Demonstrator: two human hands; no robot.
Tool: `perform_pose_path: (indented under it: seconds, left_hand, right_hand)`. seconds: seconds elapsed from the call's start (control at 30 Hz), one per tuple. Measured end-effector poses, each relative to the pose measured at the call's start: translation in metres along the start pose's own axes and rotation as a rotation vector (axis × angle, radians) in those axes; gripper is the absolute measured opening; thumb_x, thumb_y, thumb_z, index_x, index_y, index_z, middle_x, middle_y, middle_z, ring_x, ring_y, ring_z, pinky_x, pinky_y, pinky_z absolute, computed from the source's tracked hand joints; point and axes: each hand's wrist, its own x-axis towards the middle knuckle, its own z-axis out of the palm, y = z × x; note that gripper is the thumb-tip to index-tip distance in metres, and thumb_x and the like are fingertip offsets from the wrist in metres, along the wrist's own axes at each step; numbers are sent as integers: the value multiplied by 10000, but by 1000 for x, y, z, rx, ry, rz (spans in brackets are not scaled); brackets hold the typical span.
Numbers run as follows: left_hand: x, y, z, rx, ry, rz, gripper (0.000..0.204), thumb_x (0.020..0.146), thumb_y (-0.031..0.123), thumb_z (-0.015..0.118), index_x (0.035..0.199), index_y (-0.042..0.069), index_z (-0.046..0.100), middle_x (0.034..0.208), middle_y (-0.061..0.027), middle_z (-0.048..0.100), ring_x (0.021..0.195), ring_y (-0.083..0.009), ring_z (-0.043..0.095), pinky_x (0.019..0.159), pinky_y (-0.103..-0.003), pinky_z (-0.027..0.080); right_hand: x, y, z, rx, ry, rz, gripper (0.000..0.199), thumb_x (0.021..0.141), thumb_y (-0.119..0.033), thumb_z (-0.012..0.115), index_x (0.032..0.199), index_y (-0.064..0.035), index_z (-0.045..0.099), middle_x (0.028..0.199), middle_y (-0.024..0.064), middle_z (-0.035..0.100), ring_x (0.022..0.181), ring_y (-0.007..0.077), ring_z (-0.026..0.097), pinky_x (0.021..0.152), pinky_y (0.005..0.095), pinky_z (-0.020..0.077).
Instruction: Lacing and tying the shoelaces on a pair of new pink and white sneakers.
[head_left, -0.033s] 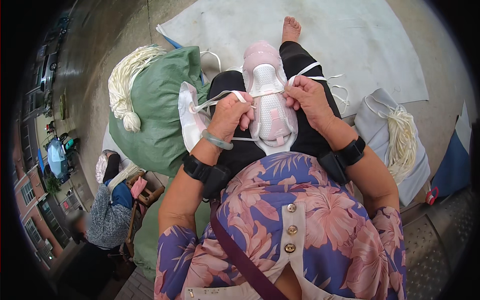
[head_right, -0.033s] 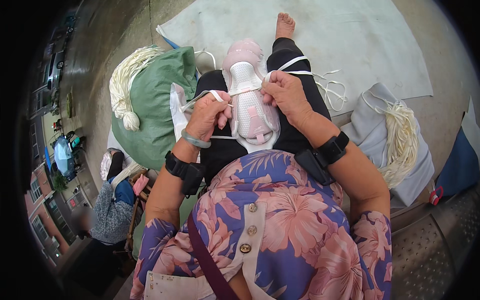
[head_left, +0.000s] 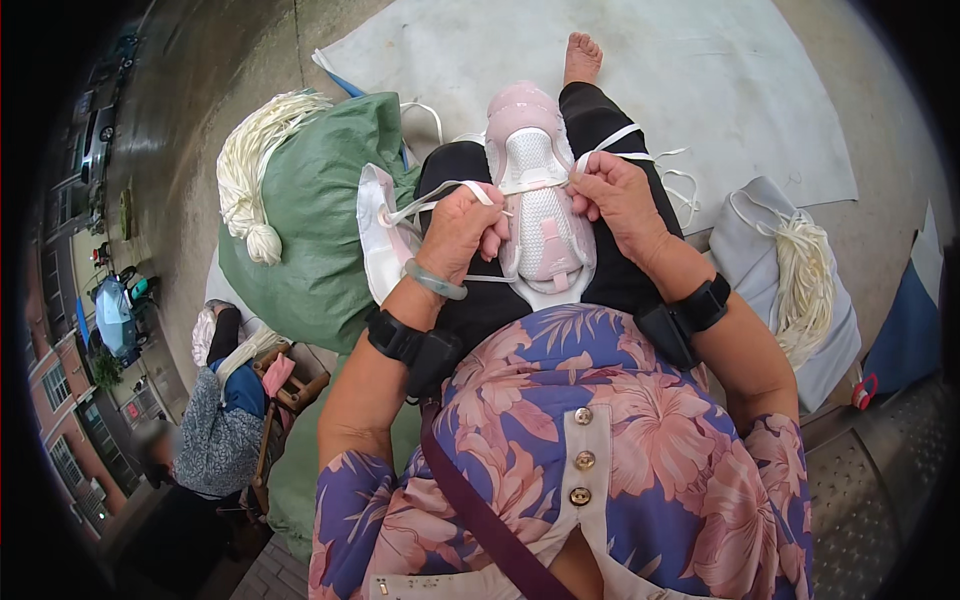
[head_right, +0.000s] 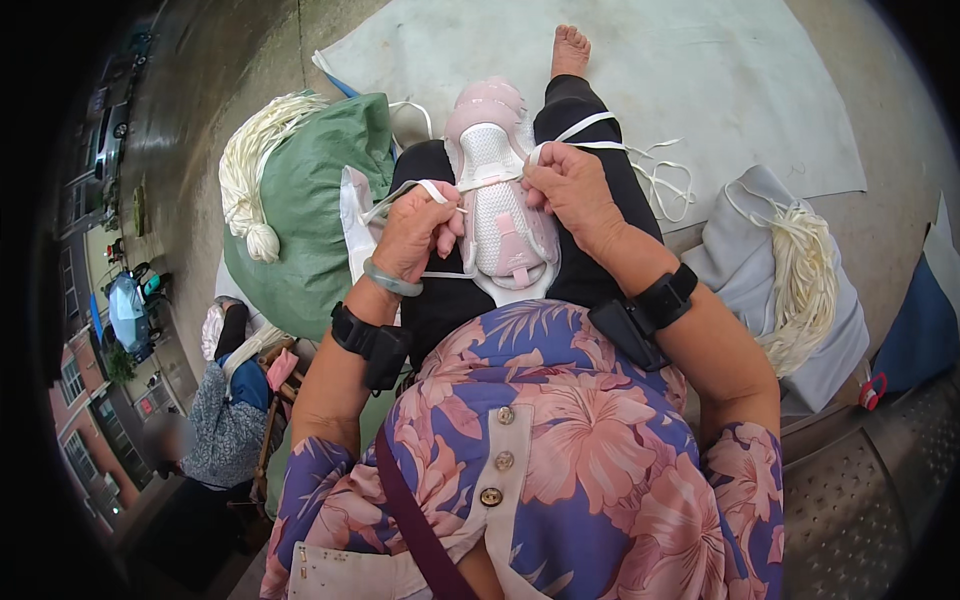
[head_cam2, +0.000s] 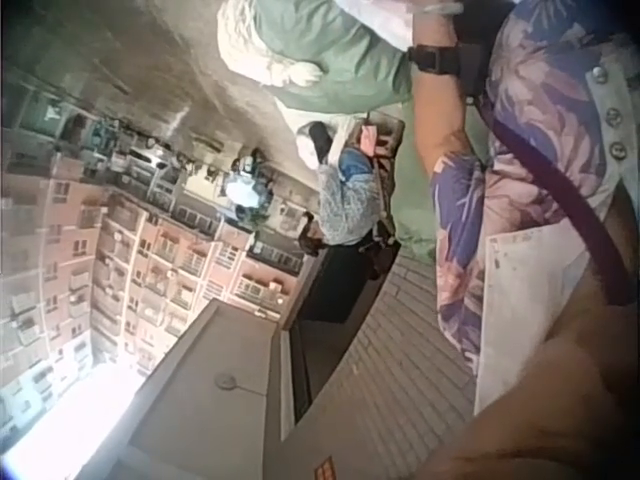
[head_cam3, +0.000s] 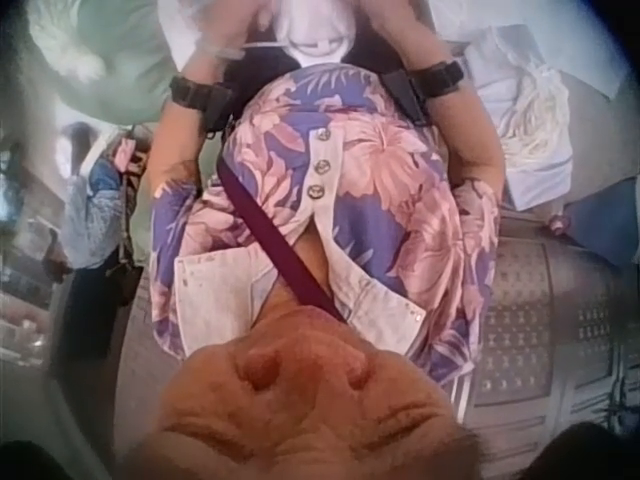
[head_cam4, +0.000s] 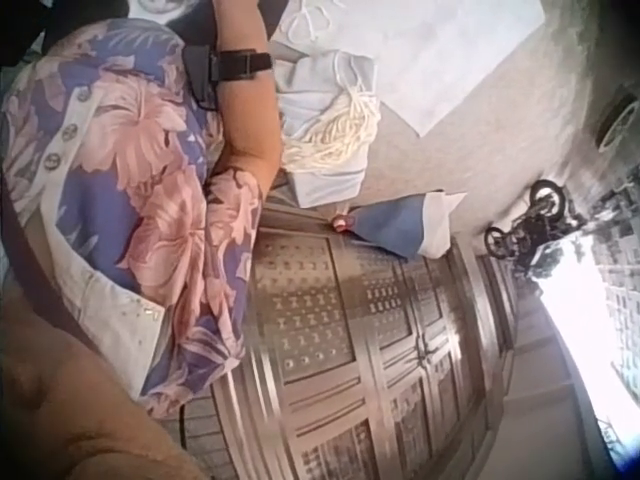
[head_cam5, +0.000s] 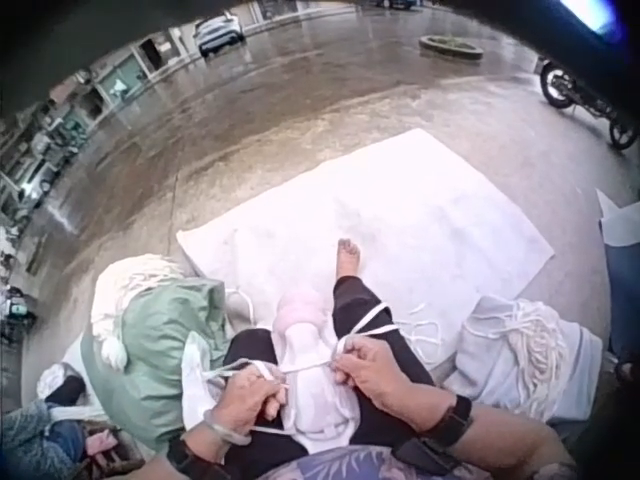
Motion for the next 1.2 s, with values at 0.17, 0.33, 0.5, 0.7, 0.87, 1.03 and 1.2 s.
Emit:
perform_pose_path:
  seconds: [0.17,0.33,0.5,0.7,0.87,1.03,1.2]
  left_hand:
    - [0,-2,2,72,29,41,127,862,133,524,945,38,511,658,-34,573,443,-59,483,379,-181,362]
    - [-3,-3,2,171,34,138,94,853,114,554,909,39,543,664,-15,572,485,-52,500,414,-179,375]
    - [2,-23,-2,414,186,444,91,800,86,587,857,14,581,674,-3,567,598,-56,501,555,-217,429]
    - [18,-19,2,598,311,760,126,760,55,582,881,19,585,796,-94,607,699,-201,588,647,-295,460]
    - [19,-18,5,721,298,821,107,809,34,545,907,-8,555,910,-98,602,810,-187,567,734,-284,441]
    - [19,-18,8,823,344,872,122,795,34,553,912,-2,553,898,-133,597,799,-259,586,724,-311,454]
    - [21,-13,16,1013,340,977,142,749,23,561,888,-1,553,877,-162,575,807,-328,555,721,-368,443]
  right_hand:
    - [-2,6,5,-127,53,-171,117,853,-116,557,770,-37,534,645,-6,544,545,34,486,483,172,371]
    - [1,14,3,-408,125,-375,93,811,-71,552,777,6,511,646,85,550,554,139,535,527,250,428]
    - [-4,9,4,-739,150,-675,49,763,-38,548,776,-12,509,688,138,523,634,274,552,564,318,442]
    - [9,10,1,-1185,-45,-979,60,738,-35,530,777,-48,486,710,128,494,673,312,543,579,389,443]
    - [13,15,-4,-905,28,-827,118,752,-94,590,774,-32,492,715,129,538,663,293,561,567,351,450]
    - [3,11,-11,-843,-3,-622,169,763,-112,638,752,-19,497,647,98,538,558,196,534,511,284,430]
    - [-2,7,-14,-750,-45,-524,158,784,-74,629,741,-11,490,610,38,518,496,79,484,466,215,402]
